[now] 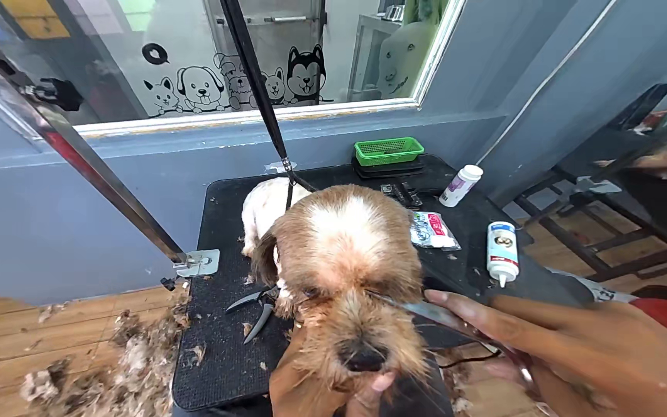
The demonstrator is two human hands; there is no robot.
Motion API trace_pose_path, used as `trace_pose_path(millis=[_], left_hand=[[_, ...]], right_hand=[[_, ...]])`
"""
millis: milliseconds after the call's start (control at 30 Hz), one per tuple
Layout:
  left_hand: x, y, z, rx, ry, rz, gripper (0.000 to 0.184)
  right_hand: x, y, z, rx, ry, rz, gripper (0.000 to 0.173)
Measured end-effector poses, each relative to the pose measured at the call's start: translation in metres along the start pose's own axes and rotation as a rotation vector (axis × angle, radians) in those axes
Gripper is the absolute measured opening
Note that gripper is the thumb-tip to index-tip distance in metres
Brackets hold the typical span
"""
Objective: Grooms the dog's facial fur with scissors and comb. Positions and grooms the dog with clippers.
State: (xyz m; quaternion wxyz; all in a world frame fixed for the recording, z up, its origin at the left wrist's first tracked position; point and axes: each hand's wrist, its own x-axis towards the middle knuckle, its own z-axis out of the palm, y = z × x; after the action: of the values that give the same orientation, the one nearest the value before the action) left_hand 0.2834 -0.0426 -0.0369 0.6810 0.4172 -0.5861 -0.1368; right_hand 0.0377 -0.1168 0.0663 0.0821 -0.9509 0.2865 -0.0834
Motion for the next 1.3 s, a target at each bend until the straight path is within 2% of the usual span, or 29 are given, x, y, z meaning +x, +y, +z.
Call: trace_pose_path(millis=[267, 600, 767, 1100, 1200, 1300], left_hand=[[-0.001, -0.003, 0.000, -0.035, -0.006, 0.020, 0.022], [-0.005, -0.005, 0.000, -0.071, 0.006, 0.012, 0.022], [-0.006, -0.006, -0.002, -0.100, -0.001, 0.009, 0.021], [-0.005, -0.007, -0.003, -0.122, -0.003, 0.020, 0.024], [-0.006, -0.008, -0.004, -0.138, 0.000, 0.026, 0.023], [-0.004, -0.008, -0.003, -0.133, 0.004, 0.039, 0.023]], right_hand=[[0.004, -0.016, -0.036, 0.093, -0.189, 0.060, 0.057], [0.029, -0.042, -0.072, 0.021, -0.386, 0.184, 0.058], [0.033, -0.049, -0.080, -0.033, -0.420, 0.235, 0.059], [0.034, -0.055, -0.087, -0.148, -0.352, 0.212, 0.053], [0.041, -0.066, -0.089, -0.112, -0.321, 0.192, 0.052], [0.042, -0.064, -0.096, -0.140, -0.423, 0.218, 0.055]])
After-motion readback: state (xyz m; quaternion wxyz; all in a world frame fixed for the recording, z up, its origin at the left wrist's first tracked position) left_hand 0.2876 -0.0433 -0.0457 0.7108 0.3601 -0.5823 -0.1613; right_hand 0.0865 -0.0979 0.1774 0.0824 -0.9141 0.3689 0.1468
